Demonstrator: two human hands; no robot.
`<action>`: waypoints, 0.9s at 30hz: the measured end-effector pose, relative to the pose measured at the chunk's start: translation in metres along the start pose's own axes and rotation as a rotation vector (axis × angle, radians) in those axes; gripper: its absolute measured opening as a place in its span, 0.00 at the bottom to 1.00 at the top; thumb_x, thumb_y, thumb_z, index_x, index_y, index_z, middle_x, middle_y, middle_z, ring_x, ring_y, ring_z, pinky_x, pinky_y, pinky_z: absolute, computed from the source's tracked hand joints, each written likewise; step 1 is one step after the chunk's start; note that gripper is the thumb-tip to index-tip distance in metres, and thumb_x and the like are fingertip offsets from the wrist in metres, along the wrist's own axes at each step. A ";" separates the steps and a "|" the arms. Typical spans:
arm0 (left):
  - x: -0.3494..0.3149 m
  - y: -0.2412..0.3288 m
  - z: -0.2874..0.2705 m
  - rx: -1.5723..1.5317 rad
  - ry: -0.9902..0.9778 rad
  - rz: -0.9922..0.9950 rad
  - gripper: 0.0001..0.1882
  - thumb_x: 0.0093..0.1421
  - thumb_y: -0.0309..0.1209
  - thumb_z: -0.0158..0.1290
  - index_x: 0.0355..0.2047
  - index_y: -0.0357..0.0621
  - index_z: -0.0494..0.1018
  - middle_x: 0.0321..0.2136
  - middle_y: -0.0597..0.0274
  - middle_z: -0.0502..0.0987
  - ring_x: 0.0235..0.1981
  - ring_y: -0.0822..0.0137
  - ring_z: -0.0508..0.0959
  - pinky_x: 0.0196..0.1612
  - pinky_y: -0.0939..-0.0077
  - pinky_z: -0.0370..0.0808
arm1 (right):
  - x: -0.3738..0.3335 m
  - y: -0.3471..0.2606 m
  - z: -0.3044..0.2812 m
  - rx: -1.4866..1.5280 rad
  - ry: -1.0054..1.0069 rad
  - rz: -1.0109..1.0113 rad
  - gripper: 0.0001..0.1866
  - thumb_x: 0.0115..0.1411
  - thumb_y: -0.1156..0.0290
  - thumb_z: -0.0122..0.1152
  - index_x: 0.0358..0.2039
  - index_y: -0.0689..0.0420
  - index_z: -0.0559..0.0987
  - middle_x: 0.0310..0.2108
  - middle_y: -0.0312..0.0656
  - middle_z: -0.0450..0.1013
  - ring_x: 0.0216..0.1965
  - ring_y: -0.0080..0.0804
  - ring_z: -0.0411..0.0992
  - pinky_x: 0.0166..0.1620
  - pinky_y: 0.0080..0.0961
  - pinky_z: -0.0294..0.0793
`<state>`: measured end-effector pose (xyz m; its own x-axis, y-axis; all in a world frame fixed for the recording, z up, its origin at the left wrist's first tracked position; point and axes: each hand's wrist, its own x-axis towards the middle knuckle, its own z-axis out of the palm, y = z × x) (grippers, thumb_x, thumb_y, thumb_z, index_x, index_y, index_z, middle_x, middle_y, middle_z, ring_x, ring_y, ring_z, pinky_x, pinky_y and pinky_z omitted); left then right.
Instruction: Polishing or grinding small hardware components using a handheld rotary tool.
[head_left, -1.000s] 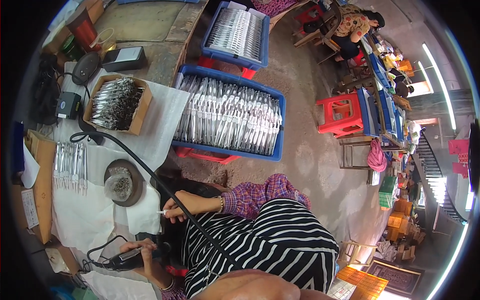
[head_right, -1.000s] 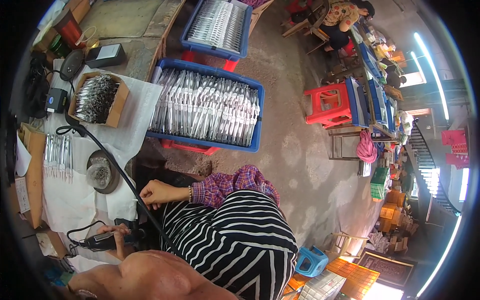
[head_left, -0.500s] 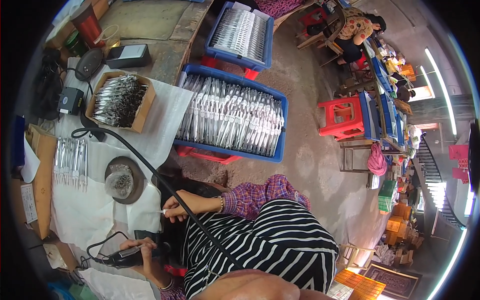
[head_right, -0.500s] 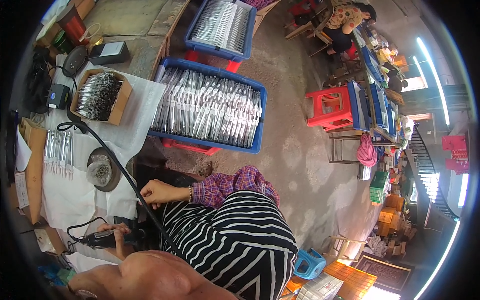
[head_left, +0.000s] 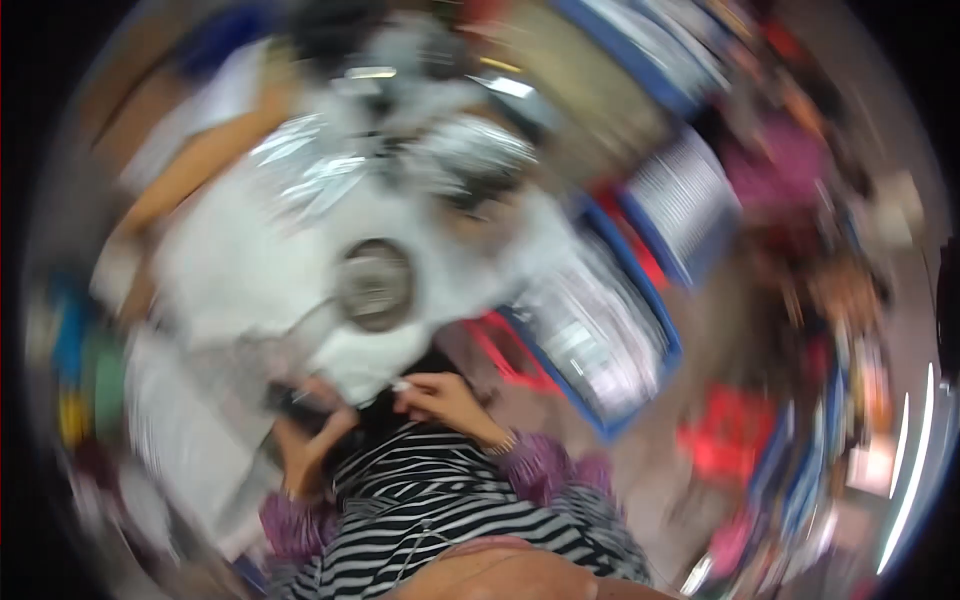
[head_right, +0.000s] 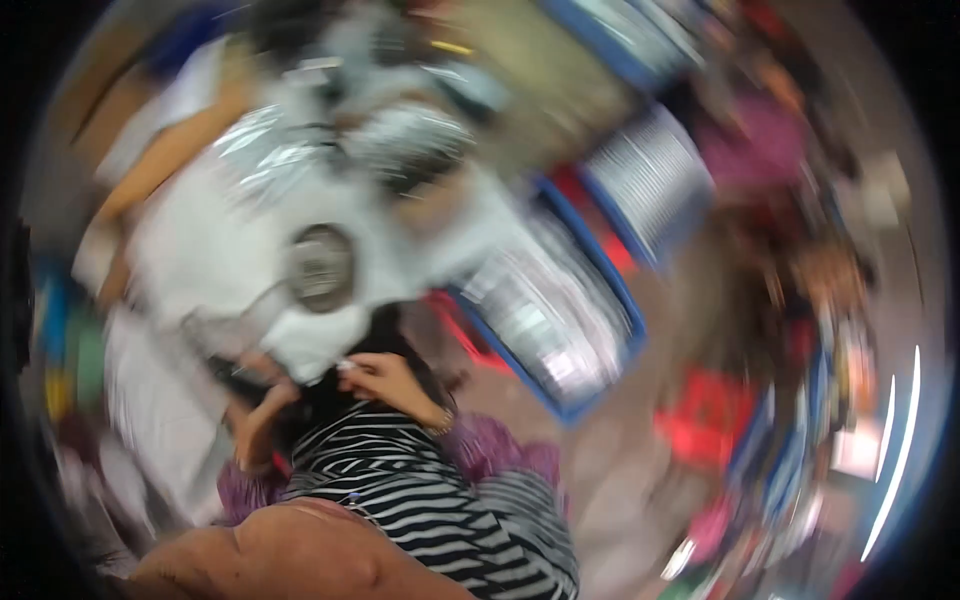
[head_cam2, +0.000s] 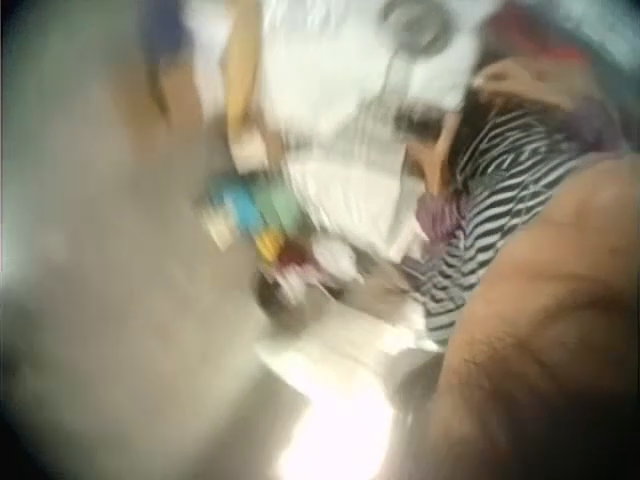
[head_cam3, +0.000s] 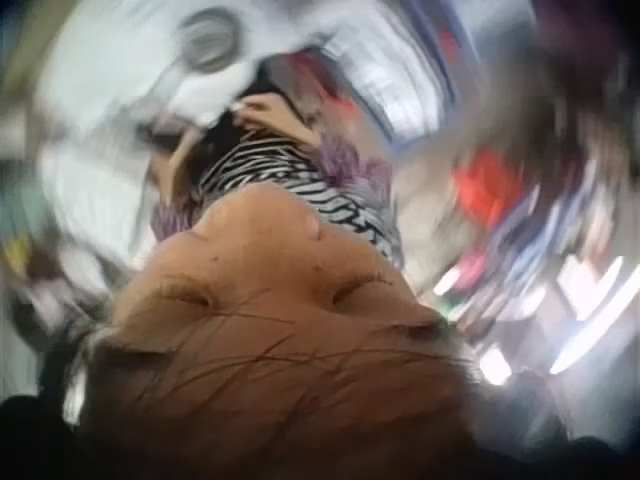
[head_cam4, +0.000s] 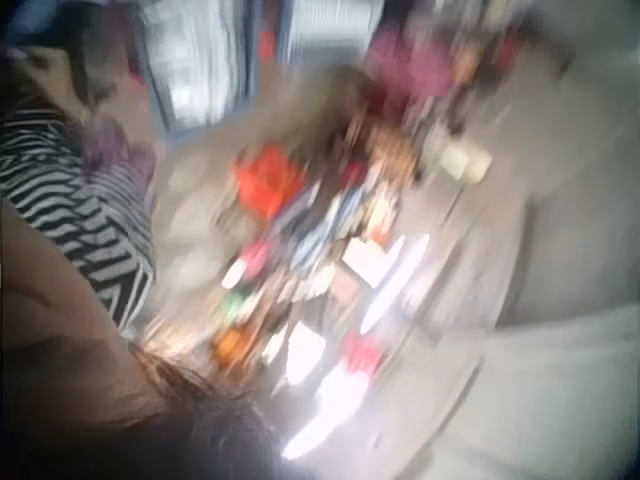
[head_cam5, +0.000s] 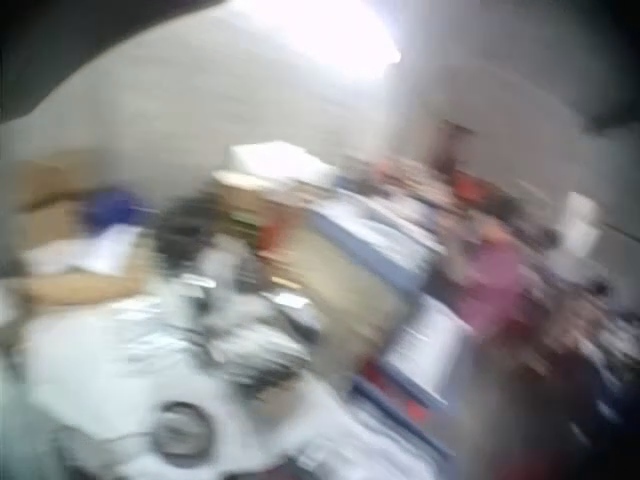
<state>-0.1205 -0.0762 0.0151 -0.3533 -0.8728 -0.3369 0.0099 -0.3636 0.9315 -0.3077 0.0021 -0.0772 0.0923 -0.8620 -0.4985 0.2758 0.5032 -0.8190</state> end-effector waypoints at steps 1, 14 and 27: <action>0.001 0.000 -0.005 0.033 -0.004 -0.013 0.14 0.43 0.26 0.63 0.28 0.41 0.70 0.23 0.67 0.71 0.25 0.73 0.71 0.30 0.79 0.68 | -0.005 -0.005 0.002 0.022 -0.001 0.019 0.13 0.62 0.64 0.51 0.34 0.59 0.78 0.25 0.33 0.74 0.22 0.14 0.66 0.25 0.11 0.65; -0.030 -0.028 0.003 -0.053 0.232 0.534 0.15 0.46 0.31 0.64 0.28 0.36 0.71 0.19 0.67 0.73 0.20 0.78 0.73 0.23 0.81 0.71 | 0.017 -0.004 -0.017 -0.187 -0.278 0.047 0.11 0.60 0.68 0.55 0.38 0.63 0.76 0.23 0.40 0.75 0.18 0.18 0.67 0.22 0.12 0.65; -0.026 -0.028 -0.009 -0.108 0.222 0.509 0.14 0.46 0.31 0.63 0.27 0.36 0.70 0.19 0.68 0.73 0.19 0.78 0.72 0.22 0.82 0.70 | 0.024 -0.012 0.012 -0.220 -0.231 0.076 0.11 0.60 0.68 0.56 0.37 0.64 0.76 0.25 0.40 0.75 0.20 0.18 0.67 0.24 0.12 0.65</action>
<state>-0.1029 -0.0467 -0.0033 -0.0738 -0.9900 0.1200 0.2271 0.1004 0.9687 -0.2975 -0.0258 -0.0763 0.3263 -0.8003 -0.5031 0.0491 0.5459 -0.8364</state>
